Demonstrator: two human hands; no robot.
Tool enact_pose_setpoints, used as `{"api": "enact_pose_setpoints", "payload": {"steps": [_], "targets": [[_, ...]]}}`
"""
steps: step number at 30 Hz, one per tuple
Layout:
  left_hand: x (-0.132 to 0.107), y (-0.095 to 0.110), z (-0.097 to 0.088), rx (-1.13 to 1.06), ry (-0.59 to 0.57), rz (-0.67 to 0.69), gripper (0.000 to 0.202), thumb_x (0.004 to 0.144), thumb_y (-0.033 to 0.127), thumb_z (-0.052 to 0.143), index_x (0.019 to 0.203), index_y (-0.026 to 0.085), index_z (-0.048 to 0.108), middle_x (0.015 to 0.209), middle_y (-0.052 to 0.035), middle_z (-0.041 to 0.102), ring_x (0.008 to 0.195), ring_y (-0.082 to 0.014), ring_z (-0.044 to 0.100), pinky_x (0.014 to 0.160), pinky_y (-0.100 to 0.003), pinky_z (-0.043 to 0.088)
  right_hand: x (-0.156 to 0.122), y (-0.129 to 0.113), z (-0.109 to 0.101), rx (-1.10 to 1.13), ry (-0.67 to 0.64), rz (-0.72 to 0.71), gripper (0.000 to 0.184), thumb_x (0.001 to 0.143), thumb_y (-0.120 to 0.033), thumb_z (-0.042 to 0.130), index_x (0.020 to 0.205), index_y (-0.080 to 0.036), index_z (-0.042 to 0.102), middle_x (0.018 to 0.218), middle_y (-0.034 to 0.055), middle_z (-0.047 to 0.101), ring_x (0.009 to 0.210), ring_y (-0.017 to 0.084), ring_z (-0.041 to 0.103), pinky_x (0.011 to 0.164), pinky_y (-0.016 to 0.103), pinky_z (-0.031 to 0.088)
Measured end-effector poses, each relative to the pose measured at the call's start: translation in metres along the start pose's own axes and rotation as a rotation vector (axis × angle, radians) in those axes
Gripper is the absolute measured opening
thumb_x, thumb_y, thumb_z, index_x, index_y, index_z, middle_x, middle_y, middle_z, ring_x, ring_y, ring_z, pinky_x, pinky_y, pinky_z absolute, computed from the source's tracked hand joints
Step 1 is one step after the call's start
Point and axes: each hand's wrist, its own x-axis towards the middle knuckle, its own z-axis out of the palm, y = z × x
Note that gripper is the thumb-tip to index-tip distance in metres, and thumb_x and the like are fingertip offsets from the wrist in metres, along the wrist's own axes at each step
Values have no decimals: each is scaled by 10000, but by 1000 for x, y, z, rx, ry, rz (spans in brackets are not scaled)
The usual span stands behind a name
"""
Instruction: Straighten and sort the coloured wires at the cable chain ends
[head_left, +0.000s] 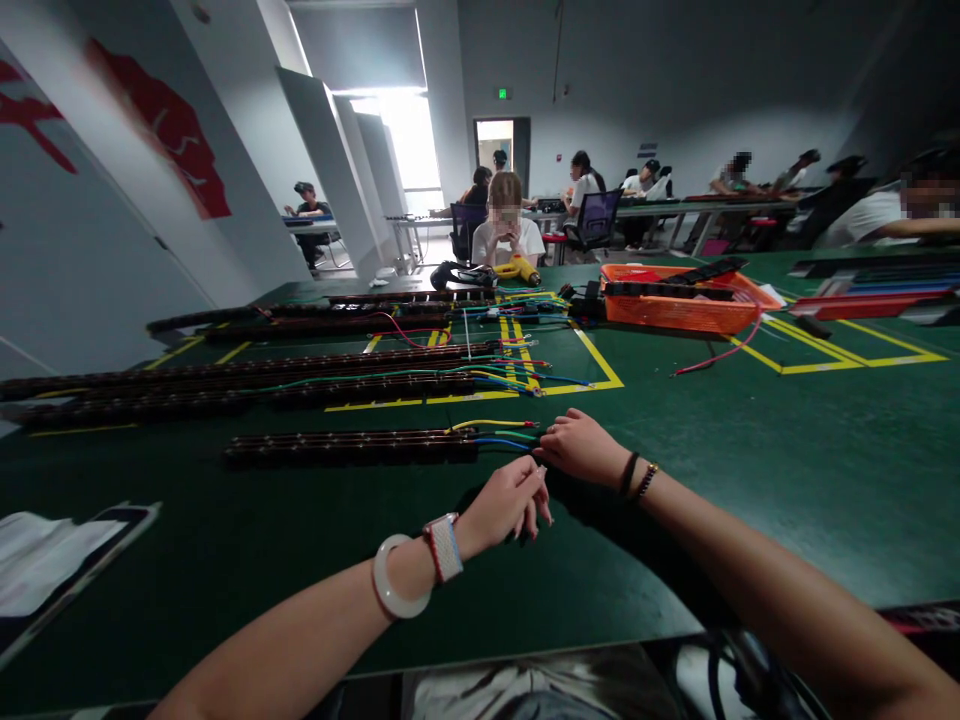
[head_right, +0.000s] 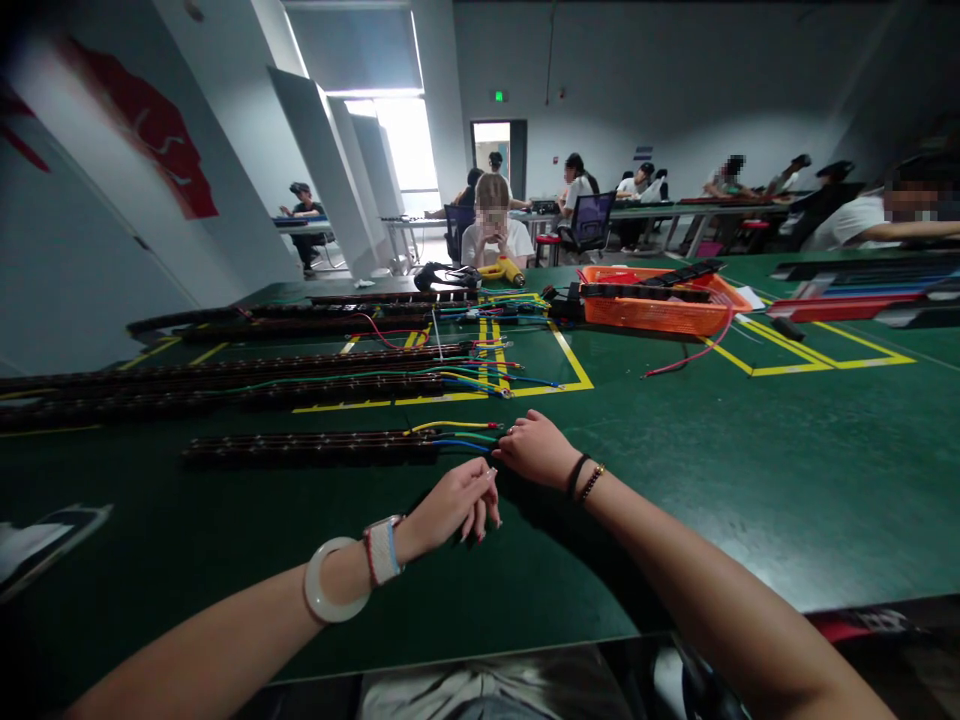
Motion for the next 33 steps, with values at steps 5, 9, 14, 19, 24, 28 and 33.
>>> {"api": "enact_pose_setpoints", "payload": {"steps": [5,9,14,19,24,28,33], "targets": [[-17,6,8,473,-96,430,167,814,325,548,688,222,585,639,-80,601,615,-186,550,631,-289,393,-2,4,-6,86,67,21,373,903,-421,460,656,-181,603,696,36,635,696,160,533,716,309,287],[-24,5,13,671,-141,598,155,832,238,522,713,233,621,650,-109,602,639,-209,548,630,-320,371,7,1,-9,237,213,99,346,877,-492,476,807,-182,611,821,56,609,797,180,524,755,304,345],[-24,6,12,1241,-231,920,163,870,168,443,792,177,586,660,-60,603,597,-168,535,526,-287,320,39,-25,4,295,220,25,545,765,-607,563,1135,-206,561,1065,101,553,973,249,490,864,388,374],[-33,6,5,1627,-224,1041,120,869,141,431,828,158,542,671,-43,588,592,-150,531,513,-287,327,78,-47,20,254,243,11,589,738,-595,602,1173,-203,540,1137,110,531,1032,278,440,899,416,358],[-46,4,-15,1676,-125,935,125,888,160,415,819,167,519,664,-26,573,611,-148,532,529,-286,329,99,-46,24,216,222,28,469,715,-599,623,941,-188,607,983,90,578,944,263,440,828,385,362],[-53,5,-44,1697,101,673,156,903,205,392,825,167,522,718,-36,571,661,-160,533,571,-289,367,101,-42,25,196,231,18,453,753,-601,579,940,-188,583,967,77,584,940,245,464,820,363,340],[-67,0,-92,1649,522,276,233,918,250,352,964,125,543,949,-109,577,870,-207,539,735,-339,446,106,-39,27,129,269,96,434,794,-584,533,943,-176,562,980,94,588,931,243,500,815,360,323]]}}
